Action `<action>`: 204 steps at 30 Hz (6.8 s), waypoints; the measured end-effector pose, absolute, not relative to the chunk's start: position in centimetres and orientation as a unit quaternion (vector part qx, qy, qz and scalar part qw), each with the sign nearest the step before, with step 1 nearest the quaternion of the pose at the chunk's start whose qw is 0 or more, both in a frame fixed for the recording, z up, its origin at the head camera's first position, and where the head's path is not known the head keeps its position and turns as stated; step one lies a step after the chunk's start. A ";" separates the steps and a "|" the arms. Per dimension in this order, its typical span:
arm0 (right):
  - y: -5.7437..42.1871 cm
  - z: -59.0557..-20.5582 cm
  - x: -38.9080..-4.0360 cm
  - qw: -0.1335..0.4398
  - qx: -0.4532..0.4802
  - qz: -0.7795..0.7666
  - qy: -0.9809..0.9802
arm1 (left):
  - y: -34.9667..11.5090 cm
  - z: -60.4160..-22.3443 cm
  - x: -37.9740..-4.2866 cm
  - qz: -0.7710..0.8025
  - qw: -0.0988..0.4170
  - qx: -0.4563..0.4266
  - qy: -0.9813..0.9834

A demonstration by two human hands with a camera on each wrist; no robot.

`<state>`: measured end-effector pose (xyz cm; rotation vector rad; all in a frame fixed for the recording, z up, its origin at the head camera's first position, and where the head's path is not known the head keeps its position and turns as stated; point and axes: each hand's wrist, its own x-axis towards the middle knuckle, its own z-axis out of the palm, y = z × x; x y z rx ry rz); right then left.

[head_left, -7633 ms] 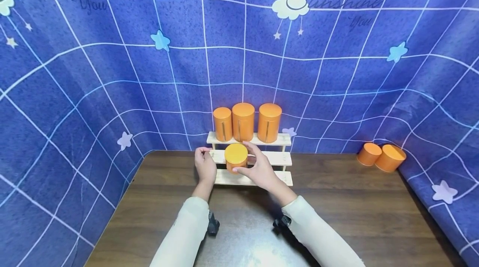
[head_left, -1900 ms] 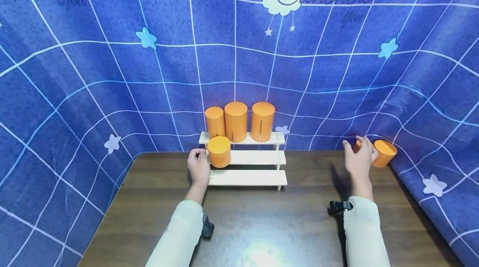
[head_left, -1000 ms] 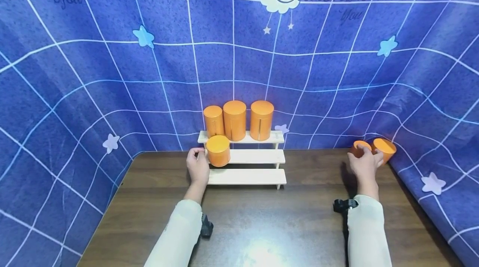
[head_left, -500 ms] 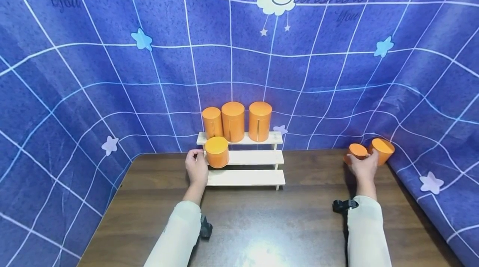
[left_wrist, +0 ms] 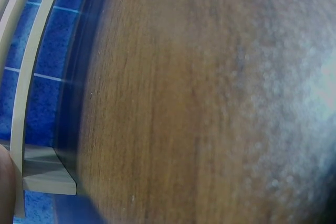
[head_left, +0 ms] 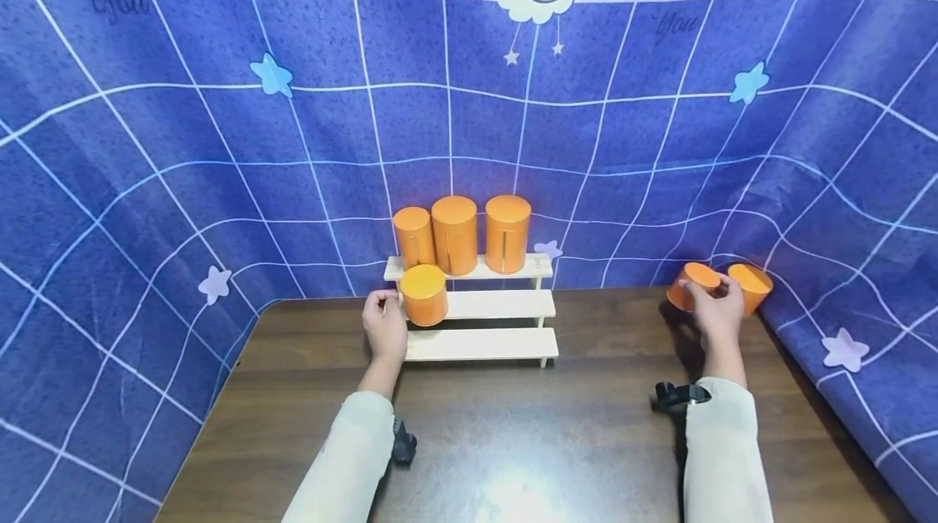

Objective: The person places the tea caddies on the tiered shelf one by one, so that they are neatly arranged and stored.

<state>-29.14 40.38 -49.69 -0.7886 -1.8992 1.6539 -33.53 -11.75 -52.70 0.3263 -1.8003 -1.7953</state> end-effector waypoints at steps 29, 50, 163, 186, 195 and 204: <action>37.1 -44.7 -27.8 0.307 -0.193 0.703 -0.612 | -11.8 -52.5 -33.5 -0.668 0.272 0.126 -0.681; 35.2 -44.0 -27.8 0.297 -0.032 0.803 -0.516 | -11.9 -52.7 -33.4 -0.672 0.276 0.121 -0.676; 25.6 -42.3 -26.9 0.178 0.112 0.570 -0.794 | -11.8 -52.5 -33.3 -0.669 0.275 0.127 -0.679; 22.3 -43.1 -26.9 0.166 0.160 0.562 -0.794 | -11.8 -52.6 -33.5 -0.675 0.277 0.124 -0.672; 20.9 -43.6 -26.9 0.159 0.175 0.554 -0.799 | -11.8 -52.6 -33.4 -0.674 0.276 0.122 -0.674; 19.5 -44.1 -26.8 0.153 0.174 0.550 -0.802 | -11.9 -52.7 -33.5 -0.671 0.277 0.126 -0.676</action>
